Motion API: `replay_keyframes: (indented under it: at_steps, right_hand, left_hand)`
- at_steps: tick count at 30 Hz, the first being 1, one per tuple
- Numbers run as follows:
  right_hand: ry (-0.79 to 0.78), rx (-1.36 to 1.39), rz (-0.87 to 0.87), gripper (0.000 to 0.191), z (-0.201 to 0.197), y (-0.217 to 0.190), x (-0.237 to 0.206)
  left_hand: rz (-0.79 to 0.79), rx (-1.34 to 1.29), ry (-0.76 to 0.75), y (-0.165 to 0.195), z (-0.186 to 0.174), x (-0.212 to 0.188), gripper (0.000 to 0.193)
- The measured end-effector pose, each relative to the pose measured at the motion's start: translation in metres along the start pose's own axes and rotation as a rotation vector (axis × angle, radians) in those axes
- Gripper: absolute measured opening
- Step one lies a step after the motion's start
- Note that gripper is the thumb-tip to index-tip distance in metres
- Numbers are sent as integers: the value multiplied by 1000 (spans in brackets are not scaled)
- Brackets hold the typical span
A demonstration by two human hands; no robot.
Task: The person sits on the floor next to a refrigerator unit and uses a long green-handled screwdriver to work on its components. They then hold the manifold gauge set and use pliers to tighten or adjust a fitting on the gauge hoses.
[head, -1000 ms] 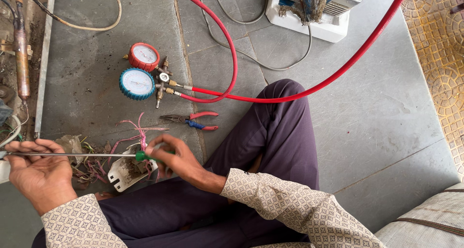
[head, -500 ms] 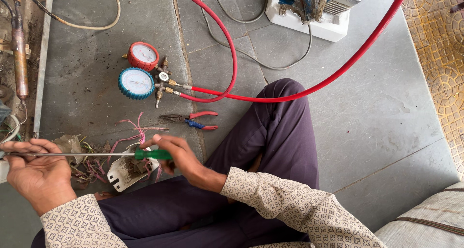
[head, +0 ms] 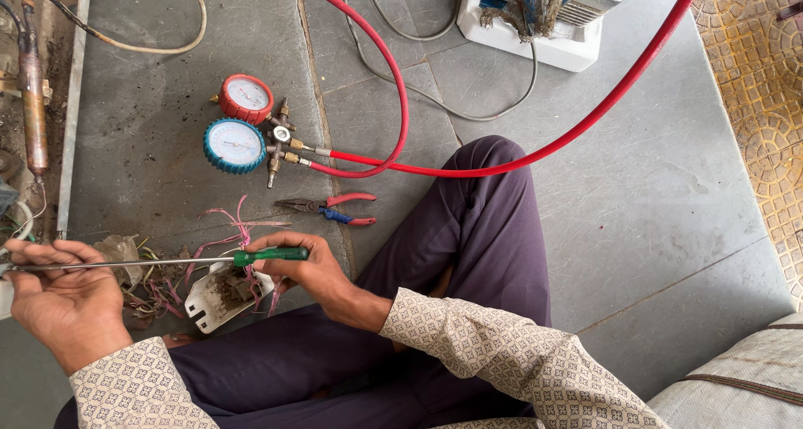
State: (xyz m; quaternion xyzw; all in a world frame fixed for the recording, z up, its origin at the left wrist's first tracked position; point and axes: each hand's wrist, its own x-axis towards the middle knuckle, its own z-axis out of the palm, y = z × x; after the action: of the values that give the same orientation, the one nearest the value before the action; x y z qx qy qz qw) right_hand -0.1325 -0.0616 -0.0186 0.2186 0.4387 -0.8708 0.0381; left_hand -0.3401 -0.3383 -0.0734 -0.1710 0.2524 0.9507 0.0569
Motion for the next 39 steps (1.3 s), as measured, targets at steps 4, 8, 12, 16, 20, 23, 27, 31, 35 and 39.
replay_keyframes:
  at_steps: [4, 8, 12, 16, 20, 23, 27, 31, 35, 39]
  right_hand:
    - [9, 95, 74, 36, 1, -1, -1]
    - [-20, 50, 31, 32, 1, -4, -2]
    - [2, -49, -46, 30, 0, -4, -3]
    - [12, -108, -64, 32, -1, 3, -1]
    - [25, -37, 29, 28, -3, 12, 4]
    - [27, -68, 20, 32, -3, 14, 6]
    - [43, -80, 116, 36, -2, 6, 2]
    - [89, -552, 93, 44, 0, -8, -6]
    - [7, -429, -293, 37, -1, -15, -10]
    - [-19, -193, 36, 34, -6, -16, 0]
  left_hand:
    - [1, 2, -18, 0, -2, 1, 28]
    - [-5, 2, -4, -1, -2, 1, 27]
    - [-29, -26, 16, -1, 4, 0, 24]
    - [-32, -37, 50, -1, 10, -2, 24]
    - [23, 17, 45, -5, 9, -5, 26]
    - [52, 31, 12, -5, 6, -7, 27]
    - [37, -1, 14, -3, 7, -3, 26]
    - [20, -26, 38, -1, 9, 2, 25]
    - [19, -28, 14, 0, 3, 6, 23]
    - [2, -18, -62, 2, -5, 11, 22]
